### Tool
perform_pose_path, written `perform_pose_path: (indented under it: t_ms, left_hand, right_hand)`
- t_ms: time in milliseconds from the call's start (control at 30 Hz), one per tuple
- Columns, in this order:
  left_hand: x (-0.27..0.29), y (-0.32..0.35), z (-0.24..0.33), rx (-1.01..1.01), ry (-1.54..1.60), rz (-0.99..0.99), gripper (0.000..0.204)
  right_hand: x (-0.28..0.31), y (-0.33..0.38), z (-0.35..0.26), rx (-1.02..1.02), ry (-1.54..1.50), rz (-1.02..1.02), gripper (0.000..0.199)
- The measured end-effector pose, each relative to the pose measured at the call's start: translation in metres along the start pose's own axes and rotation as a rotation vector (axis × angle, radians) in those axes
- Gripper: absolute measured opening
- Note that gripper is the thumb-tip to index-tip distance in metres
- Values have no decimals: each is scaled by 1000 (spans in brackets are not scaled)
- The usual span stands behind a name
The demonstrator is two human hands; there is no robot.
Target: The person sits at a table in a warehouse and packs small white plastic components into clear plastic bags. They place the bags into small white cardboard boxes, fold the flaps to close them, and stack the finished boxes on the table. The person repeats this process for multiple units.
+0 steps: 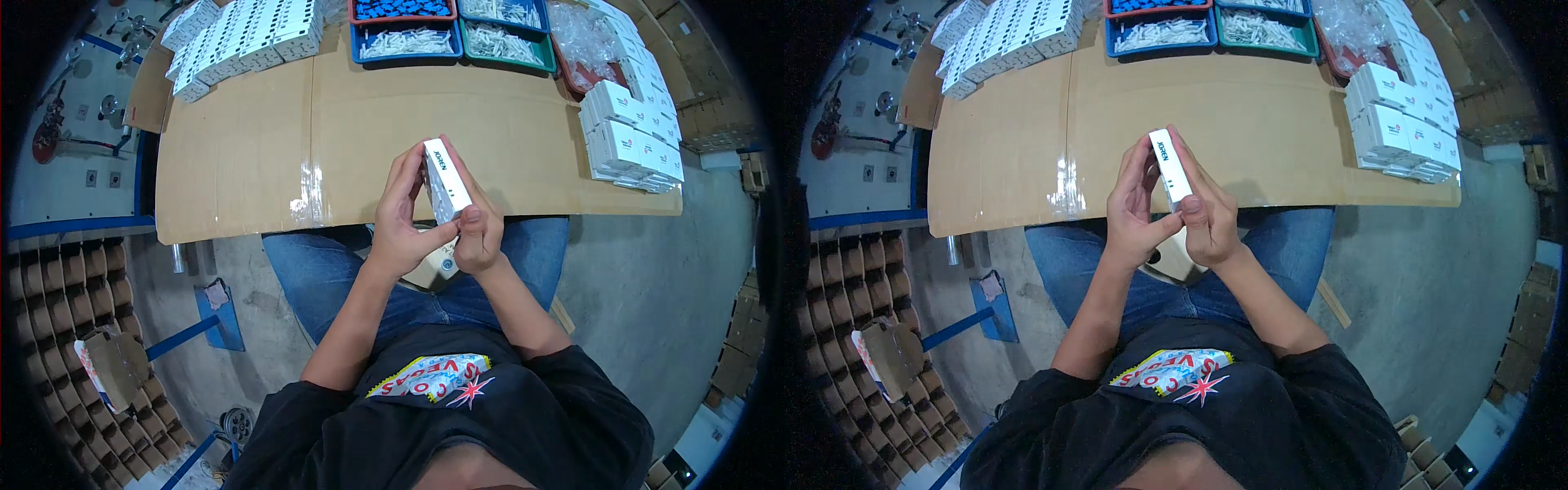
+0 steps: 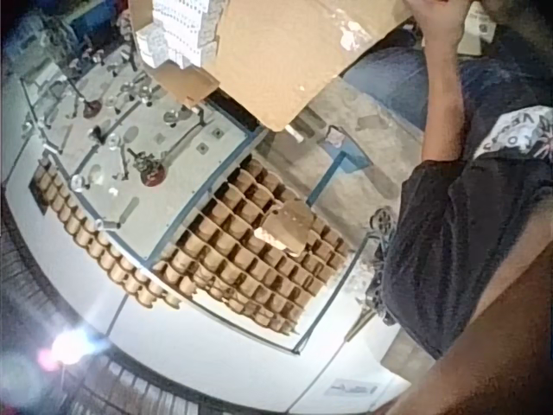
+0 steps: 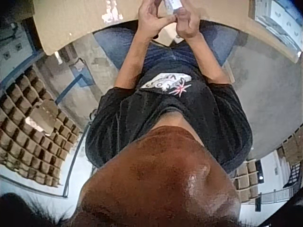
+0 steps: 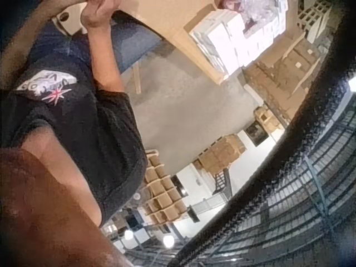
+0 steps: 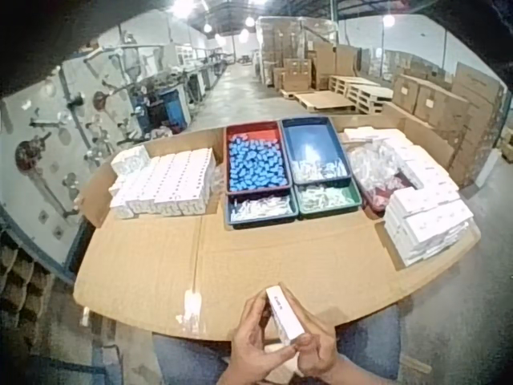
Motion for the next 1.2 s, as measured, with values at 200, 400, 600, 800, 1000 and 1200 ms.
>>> perform_pose_path:
  t_ms: [200, 400, 600, 800, 1000, 1200]
  left_hand:
    - [-3, 0, 0, 0, -27, -7, 104]
    - [-3, 0, 1, 23, -45, 10, 106]
    - [-1, 2, -5, 30, -20, 0, 106]
    - [14, 4, -26, 326, 214, 205, 80]
    - [22, 12, -42, 618, 341, 307, 50]
    - [6, 12, -33, 510, 324, 197, 57]
  right_hand:
    - [3, 0, 1, -32, -20, 19, 66]
    - [3, -2, -3, -27, -34, 29, 67]
    - [0, -1, 3, -72, -63, 11, 68]
    - [-3, -3, 28, -253, -115, -133, 65]
    - [-6, -8, 5, -34, 182, -314, 77]
    - [7, -6, 32, -272, 136, -138, 60]
Point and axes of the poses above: each hand's wrist, its own y-axis away from the middle knuckle, its own x-axis out of the back of the hand, z = x × y, the point moved 8 cm from there along -y, towards the middle knuckle, and after that the axes turned 8 degrees about z, right-handed, at the moved point
